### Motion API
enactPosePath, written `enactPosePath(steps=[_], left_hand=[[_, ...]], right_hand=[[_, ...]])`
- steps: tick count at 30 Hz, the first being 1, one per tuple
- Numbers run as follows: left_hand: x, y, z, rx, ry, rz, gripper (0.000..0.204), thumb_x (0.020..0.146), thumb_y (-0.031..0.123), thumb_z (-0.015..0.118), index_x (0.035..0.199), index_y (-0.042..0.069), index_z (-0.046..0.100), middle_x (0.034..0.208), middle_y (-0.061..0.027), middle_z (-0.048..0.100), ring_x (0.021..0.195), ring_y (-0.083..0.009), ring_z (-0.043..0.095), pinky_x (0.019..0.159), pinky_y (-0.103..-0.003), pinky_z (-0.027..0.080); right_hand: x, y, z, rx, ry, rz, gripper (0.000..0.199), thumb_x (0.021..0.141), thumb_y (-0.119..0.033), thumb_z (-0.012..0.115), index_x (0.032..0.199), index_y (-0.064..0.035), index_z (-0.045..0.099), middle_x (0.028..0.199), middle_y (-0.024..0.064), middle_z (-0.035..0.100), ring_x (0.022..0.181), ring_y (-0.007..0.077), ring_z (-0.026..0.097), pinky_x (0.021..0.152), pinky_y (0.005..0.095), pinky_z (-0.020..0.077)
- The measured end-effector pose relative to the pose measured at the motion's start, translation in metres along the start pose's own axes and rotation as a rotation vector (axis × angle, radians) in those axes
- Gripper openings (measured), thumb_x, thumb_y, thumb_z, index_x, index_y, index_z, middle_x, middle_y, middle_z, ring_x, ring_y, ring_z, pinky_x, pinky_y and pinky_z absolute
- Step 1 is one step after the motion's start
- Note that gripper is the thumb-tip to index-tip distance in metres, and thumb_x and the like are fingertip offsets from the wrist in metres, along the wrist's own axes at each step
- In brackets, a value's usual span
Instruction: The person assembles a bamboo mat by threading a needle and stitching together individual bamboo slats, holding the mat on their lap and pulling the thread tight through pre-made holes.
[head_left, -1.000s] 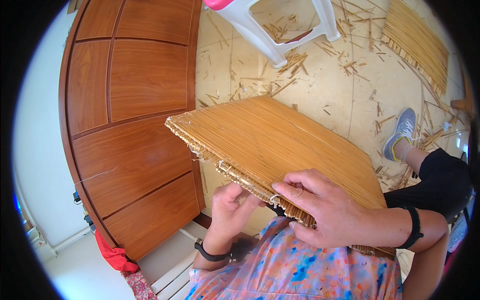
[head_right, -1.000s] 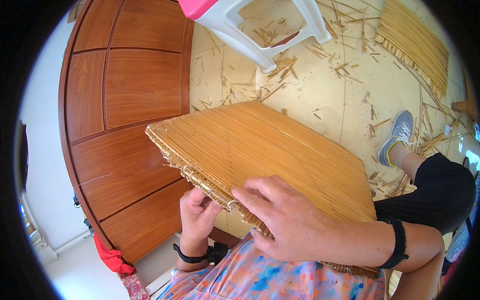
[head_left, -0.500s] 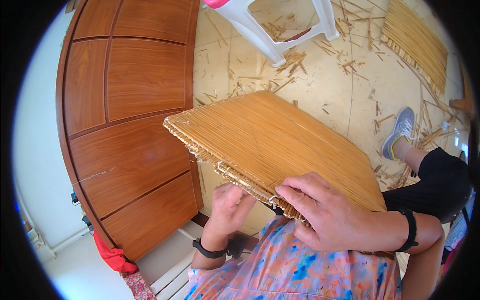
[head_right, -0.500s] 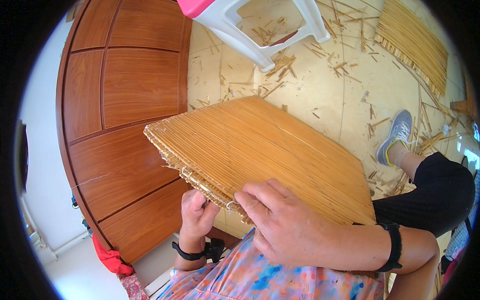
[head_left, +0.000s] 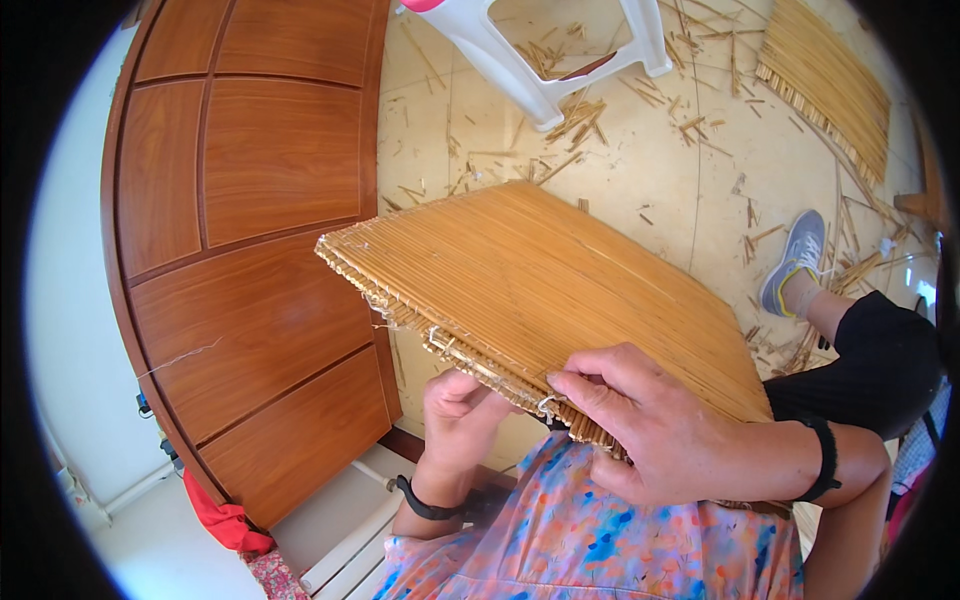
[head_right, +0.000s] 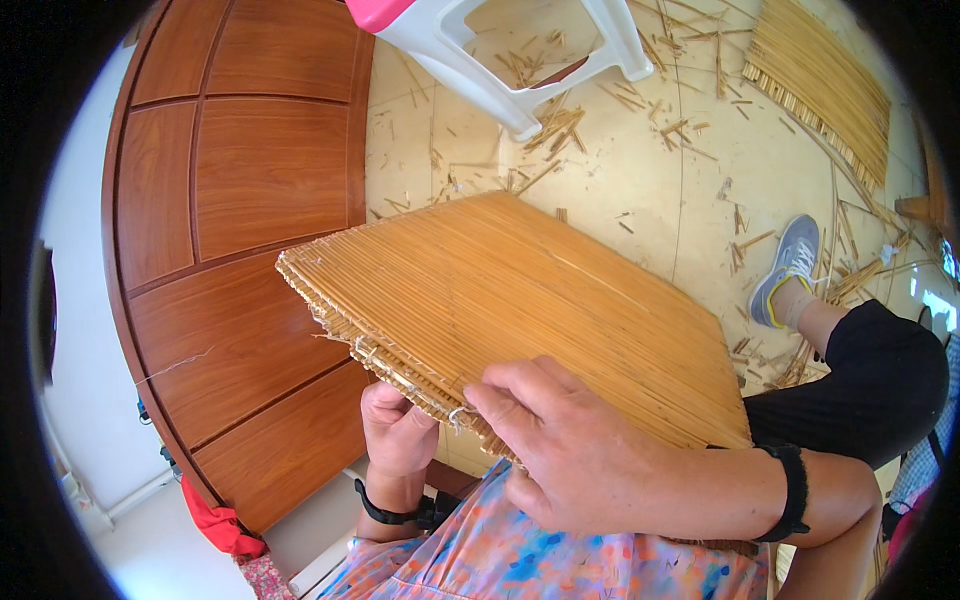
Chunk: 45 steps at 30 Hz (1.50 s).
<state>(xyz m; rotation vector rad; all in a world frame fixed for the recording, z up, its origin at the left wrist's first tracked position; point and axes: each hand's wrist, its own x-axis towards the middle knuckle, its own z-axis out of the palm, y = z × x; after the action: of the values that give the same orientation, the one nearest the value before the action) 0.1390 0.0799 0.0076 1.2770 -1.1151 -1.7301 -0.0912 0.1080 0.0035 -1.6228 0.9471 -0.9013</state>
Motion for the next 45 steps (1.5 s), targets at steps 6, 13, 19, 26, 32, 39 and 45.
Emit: enactPosePath(steps=[6, 13, 19, 26, 32, 39, 45], left_hand=[[0.003, 0.004, -0.005, 0.088, -0.074, 0.037, 0.017, 0.086, -0.009, 0.061, 0.101, -0.007, 0.068, 0.09, -0.0105, 0.069, 0.076, -0.0149, 0.064, 0.065, -0.026, 0.051], [0.004, 0.012, -0.021, 0.365, -0.192, 0.045, 0.016, 0.086, -0.006, 0.061, 0.1, -0.006, 0.068, 0.084, -0.0097, 0.066, 0.071, -0.0137, 0.062, 0.06, -0.025, 0.047], [0.03, 0.036, 0.005, 0.445, -0.256, -0.006, 0.011, 0.088, 0.0, 0.061, 0.098, -0.001, 0.066, 0.08, -0.0062, 0.061, 0.064, -0.0086, 0.056, 0.055, -0.024, 0.042], [0.074, 0.027, 0.036, 0.492, -0.24, 0.425, 0.004, 0.087, 0.0, 0.064, 0.091, -0.001, 0.065, 0.073, -0.0054, 0.061, 0.062, -0.0086, 0.053, 0.056, -0.024, 0.043], [0.093, 0.019, 0.045, 0.25, -0.349, 0.212, 0.016, 0.09, 0.001, 0.059, 0.105, -0.002, 0.065, 0.08, 0.0031, 0.06, 0.07, -0.0018, 0.05, 0.06, -0.021, 0.042], [0.093, 0.018, 0.042, 0.216, -0.397, 0.189, 0.022, 0.092, 0.001, 0.058, 0.113, -0.003, 0.064, 0.089, 0.0009, 0.064, 0.076, -0.0026, 0.052, 0.067, -0.021, 0.045], [0.095, 0.017, 0.037, 0.255, -0.445, 0.206, 0.026, 0.093, 0.003, 0.057, 0.118, -0.003, 0.063, 0.096, -0.0018, 0.066, 0.084, -0.0051, 0.055, 0.073, -0.023, 0.048]], right_hand=[[-0.002, 0.001, -0.001, 0.023, 0.018, 0.004, 0.06, 0.07, -0.007, 0.066, 0.124, 0.0128, 0.049, 0.119, 0.0222, 0.046, 0.107, 0.0383, 0.051, 0.094, 0.0425, 0.046], [-0.001, 0.002, -0.001, 0.037, 0.008, 0.02, 0.061, 0.069, -0.007, 0.065, 0.126, 0.0118, 0.049, 0.119, 0.0218, 0.048, 0.106, 0.0375, 0.052, 0.093, 0.042, 0.0467], [0.006, 0.002, -0.028, -0.092, 0.013, 0.04, 0.068, 0.064, -0.002, 0.061, 0.13, 0.0044, 0.052, 0.12, 0.0217, 0.053, 0.101, 0.0334, 0.059, 0.086, 0.0354, 0.0501], [0.015, -0.008, -0.061, -0.211, -0.001, 0.149, 0.06, 0.071, -0.008, 0.075, 0.127, 0.0033, 0.056, 0.122, 0.0173, 0.056, 0.104, 0.0273, 0.062, 0.084, 0.0341, 0.0533], [0.018, -0.001, -0.076, -0.253, 0.107, 0.234, 0.047, 0.083, -0.007, 0.07, 0.128, 0.0006, 0.057, 0.116, 0.0152, 0.062, 0.096, 0.0171, 0.062, 0.075, 0.0287, 0.0547], [0.023, -0.009, -0.077, -0.185, 0.122, 0.323, 0.044, 0.088, -0.005, 0.066, 0.13, 0.0013, 0.056, 0.121, 0.0145, 0.06, 0.103, 0.0168, 0.061, 0.082, 0.0285, 0.0534], [0.022, -0.009, -0.077, -0.197, 0.069, 0.305, 0.041, 0.09, -0.004, 0.062, 0.13, 0.0025, 0.055, 0.124, 0.0152, 0.057, 0.104, 0.0178, 0.06, 0.084, 0.0279, 0.0516]])
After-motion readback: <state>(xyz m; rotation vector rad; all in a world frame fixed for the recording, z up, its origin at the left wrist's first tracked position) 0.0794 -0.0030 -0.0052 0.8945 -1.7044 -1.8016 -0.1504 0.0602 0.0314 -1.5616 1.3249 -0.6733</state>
